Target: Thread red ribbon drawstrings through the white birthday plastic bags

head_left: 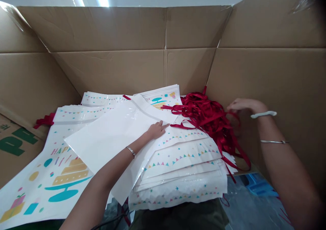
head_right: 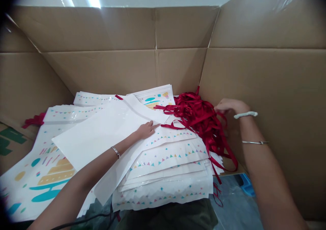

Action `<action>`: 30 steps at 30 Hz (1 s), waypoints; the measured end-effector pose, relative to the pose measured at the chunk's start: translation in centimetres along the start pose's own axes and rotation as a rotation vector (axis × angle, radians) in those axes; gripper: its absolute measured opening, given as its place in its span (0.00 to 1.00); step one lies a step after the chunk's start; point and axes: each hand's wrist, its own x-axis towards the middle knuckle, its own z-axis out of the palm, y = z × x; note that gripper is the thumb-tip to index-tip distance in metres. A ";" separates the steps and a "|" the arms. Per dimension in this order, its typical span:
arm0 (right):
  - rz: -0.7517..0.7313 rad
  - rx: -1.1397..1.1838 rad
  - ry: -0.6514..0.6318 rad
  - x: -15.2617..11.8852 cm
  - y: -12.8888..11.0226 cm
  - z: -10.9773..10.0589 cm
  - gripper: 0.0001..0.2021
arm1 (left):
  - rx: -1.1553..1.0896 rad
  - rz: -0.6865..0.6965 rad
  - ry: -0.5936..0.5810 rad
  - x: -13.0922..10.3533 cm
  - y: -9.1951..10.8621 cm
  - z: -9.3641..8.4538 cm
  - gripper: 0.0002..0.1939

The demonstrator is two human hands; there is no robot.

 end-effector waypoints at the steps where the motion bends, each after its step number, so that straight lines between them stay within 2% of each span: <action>1: 0.038 -0.095 -0.067 0.3 -0.4 1.0 0.10 | 0.000 -0.002 0.001 0.0 0.0 -0.1 0.29; 3: -0.016 -0.167 -0.060 0.7 -2.0 3.4 0.08 | 0.001 -0.005 0.000 -0.1 0.2 -0.2 0.29; 4: -0.126 -0.136 -0.044 0.8 -3.2 4.9 0.08 | 0.000 -0.006 -0.001 -0.1 0.2 -0.2 0.29; 6: -0.328 -0.001 -0.107 0.8 -5.7 8.2 0.09 | -0.003 -0.008 -0.002 -0.2 0.3 -0.3 0.29; 8: -0.455 0.127 -0.199 0.9 -8.2 11.7 0.11 | -0.005 -0.012 -0.008 -0.2 0.3 -0.4 0.29; 11: -0.555 0.174 -0.246 1.3 -10.6 16.1 0.15 | -0.001 -0.019 -0.020 -0.2 0.4 -0.5 0.29; 14: -0.543 0.190 -0.238 1.9 -11.5 18.7 0.15 | 0.005 -0.018 -0.021 -0.3 0.4 -0.5 0.29; 16: -0.540 0.234 -0.259 2.3 -11.3 19.4 0.19 | 0.005 -0.009 -0.012 -0.3 0.3 -0.5 0.29; 19: -0.535 0.353 -0.286 2.5 -10.2 19.3 0.26 | 0.003 0.010 -0.004 -0.3 0.1 -0.3 0.29; 22: -0.405 0.445 -0.325 2.1 -8.7 18.7 0.29 | 0.004 0.008 -0.007 -0.2 -0.1 -0.1 0.29; 25: -0.287 0.476 -0.390 1.3 -7.2 17.9 0.29 | -0.003 -0.002 -0.005 -0.1 -0.1 -0.1 0.29; 30: -0.216 0.499 -0.353 0.3 -4.5 16.7 0.26 | -0.033 -0.009 -0.008 -0.2 0.3 -0.5 0.29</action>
